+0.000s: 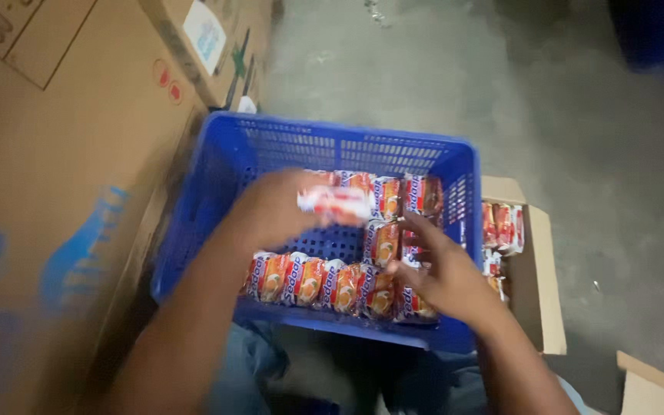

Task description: The person transfers individually wrapped snack packets from a blue plastic basket into a cardboard box. They pick up packets from the basket and place them into the box, arranging them in neat rows.

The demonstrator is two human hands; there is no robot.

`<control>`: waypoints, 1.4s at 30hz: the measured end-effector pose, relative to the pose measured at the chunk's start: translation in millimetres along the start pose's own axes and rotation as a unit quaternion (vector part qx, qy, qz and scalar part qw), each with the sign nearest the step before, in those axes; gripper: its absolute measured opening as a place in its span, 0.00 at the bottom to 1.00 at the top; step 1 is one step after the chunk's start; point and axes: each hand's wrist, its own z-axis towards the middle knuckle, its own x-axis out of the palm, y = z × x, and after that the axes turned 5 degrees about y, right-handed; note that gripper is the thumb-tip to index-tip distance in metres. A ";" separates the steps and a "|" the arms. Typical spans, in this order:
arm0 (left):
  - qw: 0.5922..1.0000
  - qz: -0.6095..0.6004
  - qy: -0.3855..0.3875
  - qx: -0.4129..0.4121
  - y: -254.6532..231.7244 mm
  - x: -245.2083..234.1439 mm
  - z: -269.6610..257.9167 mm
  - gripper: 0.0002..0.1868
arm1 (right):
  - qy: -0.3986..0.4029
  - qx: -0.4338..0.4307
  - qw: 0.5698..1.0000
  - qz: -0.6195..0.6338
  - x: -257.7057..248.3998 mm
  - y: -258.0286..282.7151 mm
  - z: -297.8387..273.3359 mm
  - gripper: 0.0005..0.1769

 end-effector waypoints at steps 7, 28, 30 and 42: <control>0.984 0.064 0.117 0.118 -18.4 61.4 -21.2 0.25 | 0.017 -0.061 0.997 0.047 29.1 3.4 -13.3 0.54; 0.989 -0.146 0.021 0.009 13.1 52.7 -11.1 0.18 | -0.059 0.138 0.978 -0.142 -149.6 -29.2 -113.8 0.25; 0.980 -0.199 -0.002 -0.017 14.6 50.3 -9.2 0.21 | -0.213 0.223 0.946 -0.100 -176.7 -61.1 -143.4 0.20; 0.987 -0.146 0.005 -0.061 50.9 63.3 11.7 0.19 | -0.292 0.472 0.832 0.028 -16.8 -374.0 -96.1 0.29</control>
